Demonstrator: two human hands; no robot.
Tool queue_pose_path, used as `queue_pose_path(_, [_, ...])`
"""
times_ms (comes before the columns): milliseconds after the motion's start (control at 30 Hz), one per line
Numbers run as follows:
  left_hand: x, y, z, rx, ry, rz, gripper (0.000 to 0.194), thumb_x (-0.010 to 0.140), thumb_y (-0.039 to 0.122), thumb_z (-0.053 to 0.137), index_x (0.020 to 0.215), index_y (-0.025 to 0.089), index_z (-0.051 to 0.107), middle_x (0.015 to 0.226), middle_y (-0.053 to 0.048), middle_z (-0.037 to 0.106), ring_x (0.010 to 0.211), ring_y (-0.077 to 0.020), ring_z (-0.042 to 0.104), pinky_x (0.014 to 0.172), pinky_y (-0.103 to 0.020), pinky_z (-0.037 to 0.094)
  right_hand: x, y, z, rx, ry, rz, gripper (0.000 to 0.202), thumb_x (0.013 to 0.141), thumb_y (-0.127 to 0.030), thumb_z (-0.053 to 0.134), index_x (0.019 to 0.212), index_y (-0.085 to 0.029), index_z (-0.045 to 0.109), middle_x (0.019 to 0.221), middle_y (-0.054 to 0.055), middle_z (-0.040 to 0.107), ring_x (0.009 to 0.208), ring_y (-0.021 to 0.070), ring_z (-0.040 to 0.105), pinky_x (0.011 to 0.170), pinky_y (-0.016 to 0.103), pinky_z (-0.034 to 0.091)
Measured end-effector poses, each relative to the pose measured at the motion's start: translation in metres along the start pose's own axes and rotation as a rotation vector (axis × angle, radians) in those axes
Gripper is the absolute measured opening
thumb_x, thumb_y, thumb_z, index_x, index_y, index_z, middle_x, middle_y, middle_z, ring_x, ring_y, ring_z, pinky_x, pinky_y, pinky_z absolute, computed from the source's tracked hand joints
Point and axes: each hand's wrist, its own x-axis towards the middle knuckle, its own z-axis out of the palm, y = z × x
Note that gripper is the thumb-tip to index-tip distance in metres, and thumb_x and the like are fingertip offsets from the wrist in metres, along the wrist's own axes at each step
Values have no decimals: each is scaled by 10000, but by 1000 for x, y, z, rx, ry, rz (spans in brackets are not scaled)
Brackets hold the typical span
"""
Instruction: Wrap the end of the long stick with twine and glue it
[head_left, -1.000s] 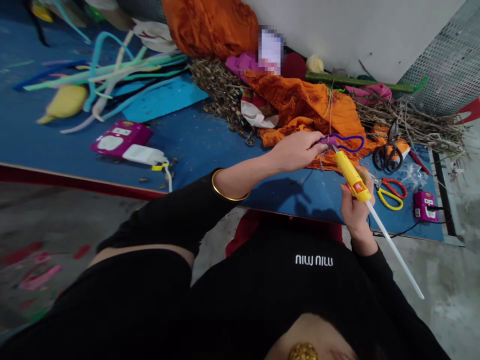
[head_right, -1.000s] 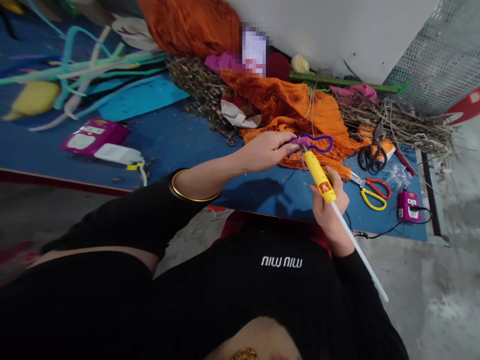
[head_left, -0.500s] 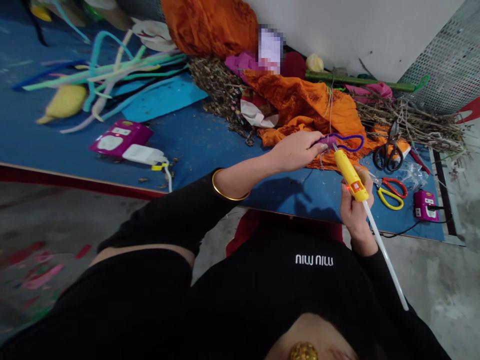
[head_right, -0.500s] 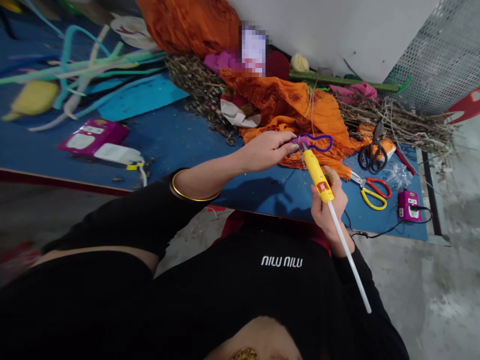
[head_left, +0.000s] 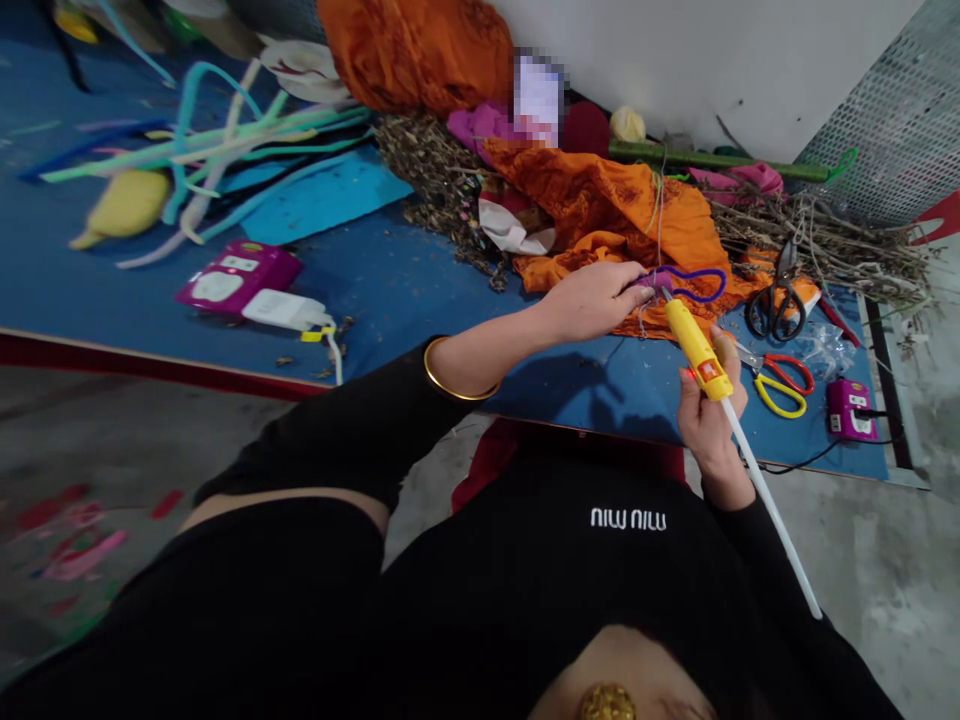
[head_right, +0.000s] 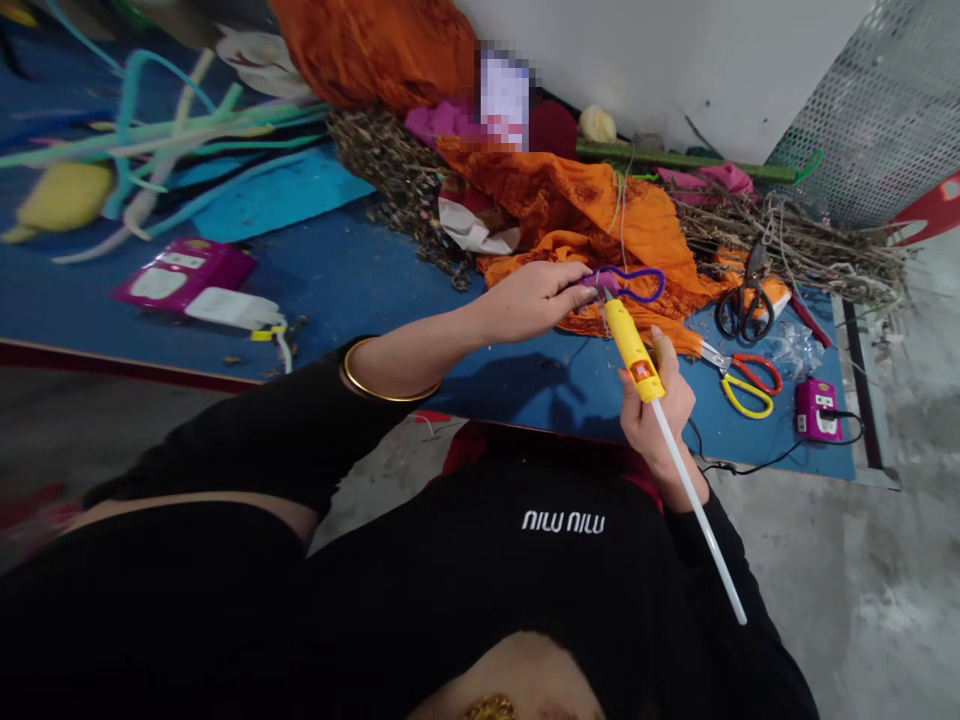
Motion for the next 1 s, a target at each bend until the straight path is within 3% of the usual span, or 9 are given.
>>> queue_pose_path(200, [-1, 1, -1, -32, -15, -13, 307, 991, 342, 464, 1021, 122, 677, 846, -44, 641, 750, -179, 532, 708, -298, 343, -1, 4, 1, 39, 0, 61, 543, 1020, -448, 499, 1499, -194, 468, 1251, 160, 712, 981, 246, 753, 912, 385, 615])
queue_pose_path(333, [1, 0, -2, -90, -15, -19, 274, 985, 313, 479, 976, 118, 673, 806, -26, 608, 730, -164, 506, 706, -291, 332, -5, 6, -1, 105, 6, 136, 453, 999, -439, 551, 1374, -186, 577, 1256, 163, 700, 1051, 262, 738, 896, 396, 611])
queue_pose_path(433, [2, -3, -4, -119, -1, -20, 228, 968, 289, 503, 842, 141, 623, 734, 1, 545, 686, -147, 455, 694, -289, 316, -6, 4, -3, 314, 41, 284, 367, 980, -453, 590, 1231, -188, 627, 1105, 124, 730, 885, 213, 741, 780, 360, 613])
queue_pose_path(533, [2, -4, -7, -156, 3, -25, 216, 952, 273, 515, 767, 167, 551, 696, 17, 495, 661, -137, 428, 673, -290, 296, 2, 3, -2, 638, 174, 495, 286, 969, -466, 609, 1081, -204, 638, 935, 48, 728, 607, 119, 635, 561, 268, 528])
queue_pose_path(633, [1, -3, -10, -199, 16, -27, 208, 946, 267, 512, 759, 178, 532, 676, 18, 495, 659, -140, 436, 655, -293, 289, 15, 7, -1, 866, 275, 696, 284, 950, -473, 635, 1022, -199, 643, 903, 27, 721, 528, 83, 563, 467, 230, 424])
queue_pose_path(700, [0, -2, -10, -223, 23, -33, 193, 944, 265, 508, 774, 179, 541, 666, 17, 502, 648, -141, 436, 641, -292, 285, 19, 10, -1, 925, 302, 750, 311, 928, -488, 659, 1042, -199, 646, 890, 24, 721, 517, 82, 552, 453, 229, 403])
queue_pose_path(833, [0, -2, -11, -261, 8, -48, 183, 945, 259, 508, 783, 181, 542, 650, 24, 496, 623, -134, 427, 622, -284, 286, 9, 8, -1, 886, 258, 628, 269, 944, -470, 647, 988, -204, 643, 893, 26, 717, 525, 82, 553, 464, 235, 422])
queue_pose_path(933, [0, -2, -10, -263, 0, -52, 221, 959, 260, 508, 754, 181, 529, 645, 28, 490, 626, -129, 428, 628, -278, 298, -4, 5, -1, 791, 134, 460, 256, 973, -435, 611, 1115, -223, 625, 942, 45, 729, 591, 115, 622, 500, 253, 480])
queue_pose_path(1000, [-1, 0, -10, -271, 3, -53, 238, 969, 264, 506, 747, 179, 527, 651, 30, 494, 634, -127, 430, 640, -273, 310, -7, 3, 0, 665, 67, 338, 272, 975, -401, 609, 1186, -230, 619, 999, 66, 731, 706, 155, 691, 609, 300, 562])
